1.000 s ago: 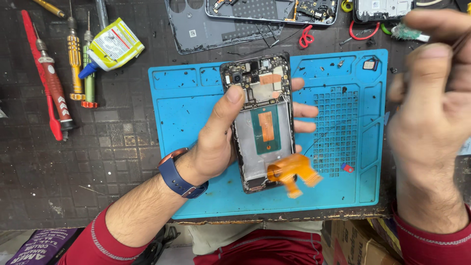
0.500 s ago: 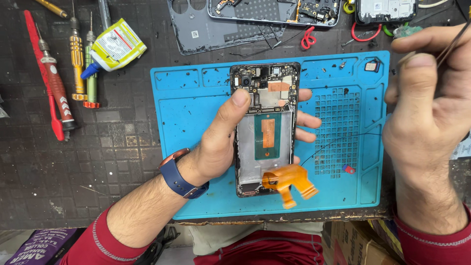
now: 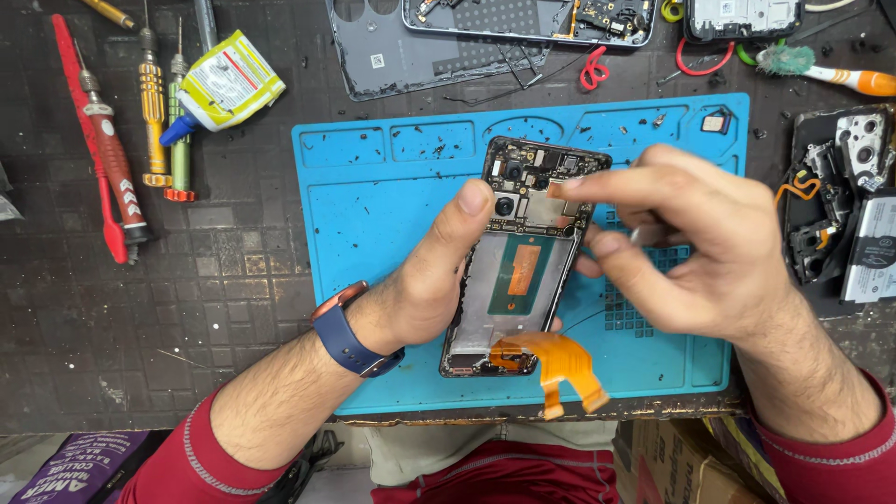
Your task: The person holds an opened smartphone and works the battery out of its compartment, first peeling at the battery with their fingers, then using a metal pry tool and tweezers to lift and lever the battery and its attached flex cable free from the phone frame over a blue repair mat.
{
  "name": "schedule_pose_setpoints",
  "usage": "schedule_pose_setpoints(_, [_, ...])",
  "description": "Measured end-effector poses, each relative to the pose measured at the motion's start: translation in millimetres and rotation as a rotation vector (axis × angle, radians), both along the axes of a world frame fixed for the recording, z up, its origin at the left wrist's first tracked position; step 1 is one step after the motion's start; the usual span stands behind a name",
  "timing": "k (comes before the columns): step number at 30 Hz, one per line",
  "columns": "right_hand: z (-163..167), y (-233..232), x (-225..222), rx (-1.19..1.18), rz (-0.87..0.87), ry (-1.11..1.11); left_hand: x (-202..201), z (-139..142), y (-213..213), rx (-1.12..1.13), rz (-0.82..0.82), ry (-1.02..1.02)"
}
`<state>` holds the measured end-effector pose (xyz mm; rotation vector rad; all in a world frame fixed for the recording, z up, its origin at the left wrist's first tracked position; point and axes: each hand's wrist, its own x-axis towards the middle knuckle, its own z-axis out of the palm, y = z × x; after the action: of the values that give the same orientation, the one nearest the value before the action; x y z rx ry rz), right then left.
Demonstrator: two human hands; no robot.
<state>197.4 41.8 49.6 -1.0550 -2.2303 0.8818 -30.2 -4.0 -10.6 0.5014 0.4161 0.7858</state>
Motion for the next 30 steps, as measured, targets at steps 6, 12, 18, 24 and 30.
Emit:
schedule_pose_setpoints(6, [-2.6, -3.9, -4.5, -0.098, 0.027, 0.015, -1.7, -4.6, -1.7, 0.029, 0.042, 0.061])
schedule_pose_setpoints(12, [-8.3, -6.5, 4.4, -0.073, 0.031, 0.014, -1.7, 0.3, -2.3, 0.019, 0.045, 0.045])
schedule_pose_setpoints(18, [-4.8, -0.3, 7.5, -0.070, -0.006, 0.019, 0.8, 13.2, 6.3, 0.094, 0.054, 0.049])
schedule_pose_setpoints(24, [-12.9, -0.3, 12.1, -0.056, -0.160, 0.045, -1.3, 12.6, 7.9, 0.079, 0.024, -0.004])
schedule_pose_setpoints(30, [-22.7, -5.4, 25.5, -0.035, -0.309, 0.131, -2.8, 8.3, 8.0, 0.091, 0.008, -0.038])
